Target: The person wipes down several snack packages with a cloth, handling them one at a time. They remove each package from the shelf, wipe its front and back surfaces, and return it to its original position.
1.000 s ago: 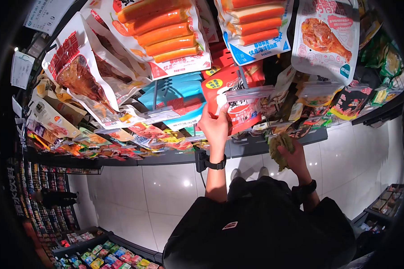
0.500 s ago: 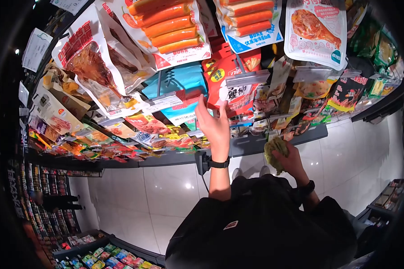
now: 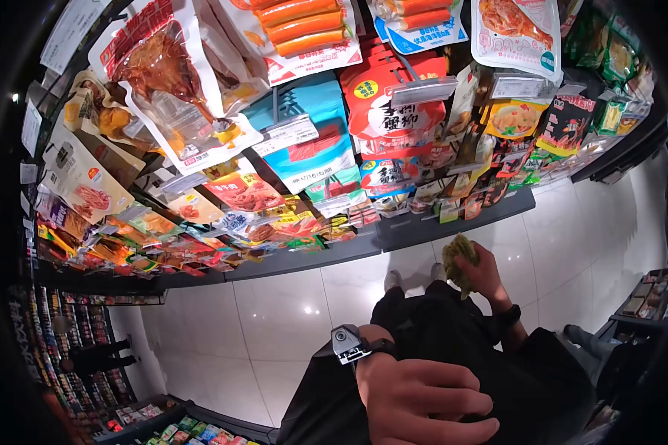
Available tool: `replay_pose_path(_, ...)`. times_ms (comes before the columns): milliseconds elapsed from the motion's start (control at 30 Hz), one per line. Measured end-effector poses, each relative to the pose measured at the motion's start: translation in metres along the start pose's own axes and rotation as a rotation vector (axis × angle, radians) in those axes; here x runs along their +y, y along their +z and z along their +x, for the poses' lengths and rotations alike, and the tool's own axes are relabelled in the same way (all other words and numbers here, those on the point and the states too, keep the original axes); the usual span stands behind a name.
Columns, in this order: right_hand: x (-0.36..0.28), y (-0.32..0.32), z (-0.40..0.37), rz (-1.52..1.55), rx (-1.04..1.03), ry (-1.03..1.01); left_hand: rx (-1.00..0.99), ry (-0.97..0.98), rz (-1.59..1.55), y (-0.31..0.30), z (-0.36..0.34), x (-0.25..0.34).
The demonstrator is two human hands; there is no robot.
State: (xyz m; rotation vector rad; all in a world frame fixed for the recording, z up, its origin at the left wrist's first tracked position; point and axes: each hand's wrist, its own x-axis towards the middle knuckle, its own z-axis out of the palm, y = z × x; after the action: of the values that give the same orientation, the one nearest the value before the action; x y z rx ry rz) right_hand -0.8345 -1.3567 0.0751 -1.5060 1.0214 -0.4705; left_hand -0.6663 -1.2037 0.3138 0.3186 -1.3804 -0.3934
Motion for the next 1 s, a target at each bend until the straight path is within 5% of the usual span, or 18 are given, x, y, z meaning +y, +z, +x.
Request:
replay_pose_path(100,0.009,0.009,-0.009,-0.02,0.009,-0.026,0.076,0.211,0.143,0.006,0.005,0.002)
replay_pose_path(167,0.009,0.015,-0.015,0.003,0.004,-0.015,-0.026,0.161,0.084,-0.015,0.012,0.015)
replay_pose_path(233,0.008,0.021,-0.018,0.028,0.004,-0.016,-0.236,-0.092,-0.111,-0.036,0.007,0.017)
replay_pose_path(333,0.003,0.032,-0.027,0.069,0.04,0.018,0.007,0.025,0.146,-0.026,-0.002,-0.008)
replay_pose_path(367,0.007,0.035,-0.028,0.054,0.06,0.012,-0.071,-0.286,0.237,-0.041,-0.007,-0.006)
replay_pose_path(433,0.005,0.033,-0.032,-0.057,0.029,-0.027,0.086,-0.579,0.343,-0.05,-0.005,-0.02)
replay_pose_path(767,0.035,0.02,-0.037,0.068,0.063,0.02,0.532,-0.532,0.495,-0.13,0.057,-0.139)
replay_pose_path(833,0.038,0.008,-0.035,0.083,0.086,0.017,0.5,-0.361,0.625,-0.146,0.077,-0.153)
replay_pose_path(1000,0.033,-0.029,-0.016,0.097,0.09,0.054,0.378,-0.329,0.812,-0.152,0.14,-0.177)
